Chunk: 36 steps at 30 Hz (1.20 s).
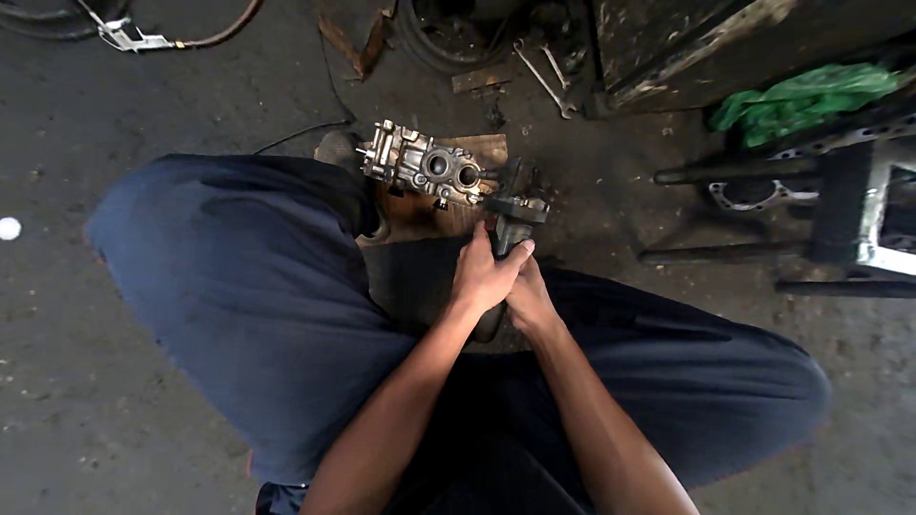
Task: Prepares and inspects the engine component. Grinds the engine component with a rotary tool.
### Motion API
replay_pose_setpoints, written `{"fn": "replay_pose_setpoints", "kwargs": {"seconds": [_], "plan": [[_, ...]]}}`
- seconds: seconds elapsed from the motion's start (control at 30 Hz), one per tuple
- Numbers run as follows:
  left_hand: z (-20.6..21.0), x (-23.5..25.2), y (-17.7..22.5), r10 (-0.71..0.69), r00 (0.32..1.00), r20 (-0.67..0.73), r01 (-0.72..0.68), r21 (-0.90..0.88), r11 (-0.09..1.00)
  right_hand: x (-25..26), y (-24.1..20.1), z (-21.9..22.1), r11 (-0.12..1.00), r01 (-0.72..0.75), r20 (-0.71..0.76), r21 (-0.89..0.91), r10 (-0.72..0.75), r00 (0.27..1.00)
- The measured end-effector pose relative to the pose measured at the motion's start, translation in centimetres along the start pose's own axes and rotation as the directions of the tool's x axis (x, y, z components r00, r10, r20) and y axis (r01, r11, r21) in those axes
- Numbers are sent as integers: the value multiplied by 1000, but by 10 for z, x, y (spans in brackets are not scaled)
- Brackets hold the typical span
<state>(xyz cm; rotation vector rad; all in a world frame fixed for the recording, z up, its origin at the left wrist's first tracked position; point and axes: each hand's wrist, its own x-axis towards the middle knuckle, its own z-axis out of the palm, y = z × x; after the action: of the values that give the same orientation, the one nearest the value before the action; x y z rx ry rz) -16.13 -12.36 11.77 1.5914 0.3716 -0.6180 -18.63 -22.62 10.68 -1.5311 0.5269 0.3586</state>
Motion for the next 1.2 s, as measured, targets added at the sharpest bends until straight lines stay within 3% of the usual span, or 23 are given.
{"fn": "replay_pose_setpoints", "kwargs": {"seconds": [0.8,1.2], "plan": [[0,-1,1,-1,1000,-11,1,-18,1000,0,-4,1,999,20,-4,-47,-21,1000],[6,2,-9,31,999,-37,-36,-155,987,2,-6,-2,987,46,3,-156,-47,999]]}}
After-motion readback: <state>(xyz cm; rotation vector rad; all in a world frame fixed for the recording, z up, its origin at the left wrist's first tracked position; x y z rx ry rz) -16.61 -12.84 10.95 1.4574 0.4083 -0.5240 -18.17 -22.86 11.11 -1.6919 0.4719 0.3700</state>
